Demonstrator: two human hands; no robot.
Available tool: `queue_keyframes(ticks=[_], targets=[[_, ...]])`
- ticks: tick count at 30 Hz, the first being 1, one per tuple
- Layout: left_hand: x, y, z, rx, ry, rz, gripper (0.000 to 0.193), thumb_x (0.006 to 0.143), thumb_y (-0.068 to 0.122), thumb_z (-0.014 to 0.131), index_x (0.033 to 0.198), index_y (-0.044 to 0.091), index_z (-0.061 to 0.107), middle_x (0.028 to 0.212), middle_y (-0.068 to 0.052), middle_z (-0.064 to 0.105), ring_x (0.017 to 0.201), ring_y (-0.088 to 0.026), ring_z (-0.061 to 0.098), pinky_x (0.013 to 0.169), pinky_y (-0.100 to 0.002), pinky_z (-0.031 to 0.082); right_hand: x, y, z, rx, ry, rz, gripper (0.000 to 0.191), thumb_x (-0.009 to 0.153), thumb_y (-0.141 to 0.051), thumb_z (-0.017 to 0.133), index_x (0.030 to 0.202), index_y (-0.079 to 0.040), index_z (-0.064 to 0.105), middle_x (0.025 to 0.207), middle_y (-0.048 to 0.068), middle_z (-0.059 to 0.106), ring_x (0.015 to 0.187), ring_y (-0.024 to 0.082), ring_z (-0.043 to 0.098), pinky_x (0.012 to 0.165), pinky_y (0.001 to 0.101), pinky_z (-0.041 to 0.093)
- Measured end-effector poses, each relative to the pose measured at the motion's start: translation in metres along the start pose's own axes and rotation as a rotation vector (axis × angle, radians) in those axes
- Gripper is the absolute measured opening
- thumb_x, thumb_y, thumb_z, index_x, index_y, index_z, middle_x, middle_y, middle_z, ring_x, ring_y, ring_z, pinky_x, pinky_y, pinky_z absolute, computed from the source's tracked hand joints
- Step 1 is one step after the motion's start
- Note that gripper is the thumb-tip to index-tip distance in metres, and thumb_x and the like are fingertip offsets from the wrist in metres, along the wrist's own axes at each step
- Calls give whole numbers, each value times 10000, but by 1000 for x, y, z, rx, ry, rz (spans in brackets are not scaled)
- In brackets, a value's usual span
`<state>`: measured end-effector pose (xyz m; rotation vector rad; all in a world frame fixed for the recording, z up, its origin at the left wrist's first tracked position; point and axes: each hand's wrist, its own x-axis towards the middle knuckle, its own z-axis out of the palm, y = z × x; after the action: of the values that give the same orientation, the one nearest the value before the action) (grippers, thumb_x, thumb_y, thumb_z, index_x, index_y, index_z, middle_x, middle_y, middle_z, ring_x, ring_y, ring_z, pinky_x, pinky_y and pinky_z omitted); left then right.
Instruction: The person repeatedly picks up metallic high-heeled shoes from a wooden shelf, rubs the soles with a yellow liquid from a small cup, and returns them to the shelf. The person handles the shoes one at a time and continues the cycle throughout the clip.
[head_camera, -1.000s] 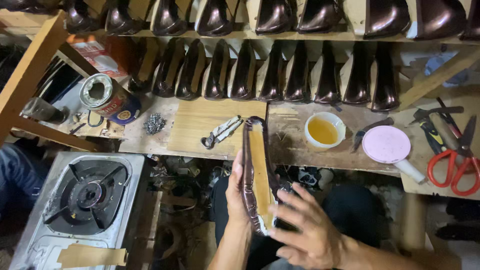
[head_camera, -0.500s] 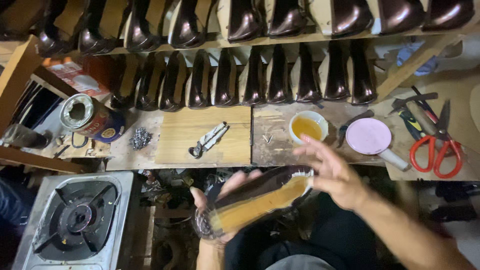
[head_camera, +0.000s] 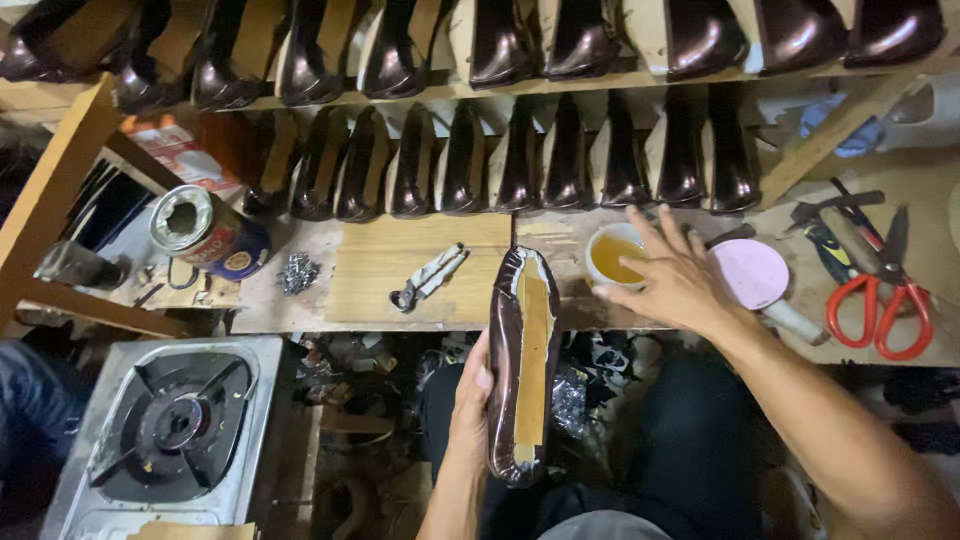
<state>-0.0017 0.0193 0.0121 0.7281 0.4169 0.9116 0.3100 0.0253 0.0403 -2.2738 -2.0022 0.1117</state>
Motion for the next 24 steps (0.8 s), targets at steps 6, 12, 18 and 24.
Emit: queue_keyframes(ticks=[6,12,18,24], targets=[[1,6,5,-45,-2,89,1042,855,539,757,1601,-13,283,1512,-176,509,1328,-260,561,1104,-389,466,-25,4,15,395,249,32,451,979,-485,604,958,-79,799,1475,55,599,1529,293,430,1270,472,364],[13,-2,13,-81,-2,99,850,942,353,696,1594,-27,304,1524,-176,497,1359,-263,530,1148,-398,426,-101,-78,-13,751,319,-417,284,972,-337,583,976,-134,781,1570,155,494,1553,365,343,1304,561,209],[20,-10,16,-87,3,115,735,972,235,648,1581,-32,334,1548,-168,483,1387,-250,512,1172,-392,403,-127,-124,-21,583,379,-677,448,943,-418,650,1314,-173,705,1647,218,256,1561,465,167,1264,624,116],[21,-12,17,-73,-5,79,696,988,207,623,1580,-37,352,1546,-178,494,1388,-251,512,1170,-374,400,-119,-119,-24,547,380,-623,406,974,-360,632,1323,-167,709,1656,222,253,1565,481,155,1253,641,152]])
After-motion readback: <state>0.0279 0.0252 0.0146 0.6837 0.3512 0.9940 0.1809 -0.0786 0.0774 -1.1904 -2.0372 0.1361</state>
